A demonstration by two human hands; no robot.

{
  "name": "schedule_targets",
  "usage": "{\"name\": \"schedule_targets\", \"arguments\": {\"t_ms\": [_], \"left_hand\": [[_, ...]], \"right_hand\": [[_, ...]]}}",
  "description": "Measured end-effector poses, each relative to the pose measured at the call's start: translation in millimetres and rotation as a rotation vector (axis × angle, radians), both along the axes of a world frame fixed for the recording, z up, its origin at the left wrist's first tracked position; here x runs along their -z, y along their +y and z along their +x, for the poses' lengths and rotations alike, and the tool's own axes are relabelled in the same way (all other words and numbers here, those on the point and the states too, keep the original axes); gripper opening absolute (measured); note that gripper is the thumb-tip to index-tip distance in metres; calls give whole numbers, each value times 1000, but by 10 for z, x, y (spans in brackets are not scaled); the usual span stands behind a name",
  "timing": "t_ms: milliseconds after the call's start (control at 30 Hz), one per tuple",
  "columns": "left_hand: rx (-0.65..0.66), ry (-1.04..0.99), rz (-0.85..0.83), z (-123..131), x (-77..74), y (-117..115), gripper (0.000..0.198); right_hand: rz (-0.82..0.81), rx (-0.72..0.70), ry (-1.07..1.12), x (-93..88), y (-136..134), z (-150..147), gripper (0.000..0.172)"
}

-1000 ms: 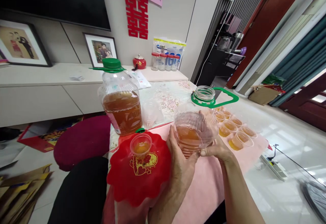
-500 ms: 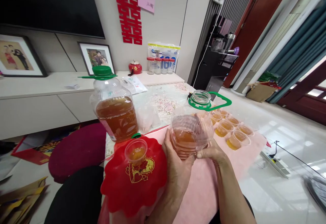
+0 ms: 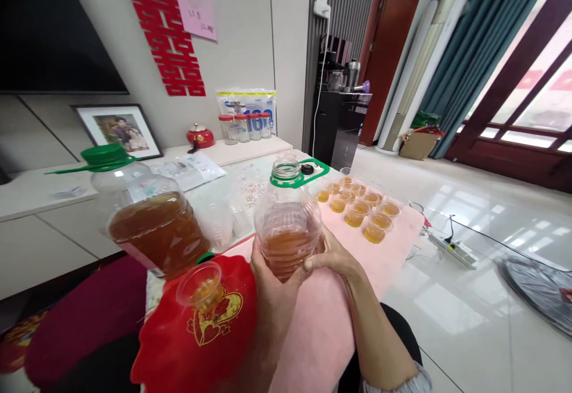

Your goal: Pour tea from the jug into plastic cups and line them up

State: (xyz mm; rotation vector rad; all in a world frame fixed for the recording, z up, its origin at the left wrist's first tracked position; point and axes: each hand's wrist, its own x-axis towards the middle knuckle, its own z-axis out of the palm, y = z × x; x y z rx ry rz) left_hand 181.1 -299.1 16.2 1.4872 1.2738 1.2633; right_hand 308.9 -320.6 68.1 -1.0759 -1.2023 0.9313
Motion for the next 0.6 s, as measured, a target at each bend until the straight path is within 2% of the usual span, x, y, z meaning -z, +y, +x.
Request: {"name": "schedule_targets", "arguments": {"t_ms": [67,167,333,467,533,600], "left_hand": [[11,9,-21,1,-32,3,98],[32,22,-86,-2,-118,-6,101],[39,51,-43,-97,-178,-89,105],[19,59,-47,-379,-223,-184,104],[-19,67,-60,-583,-265,-194,103],[-63,38,-37,-803,-300,-164,105]], "right_hand": [[16,-58,13,4,113,101,70],[41,-126,29,82,123,202,63],[71,-194,64,243,11,285,83],[49,-169,83,297,-35,361,91],[34,-115,96,340,-46,415,84],[24,-16,124,411,-50,477,69]]}}
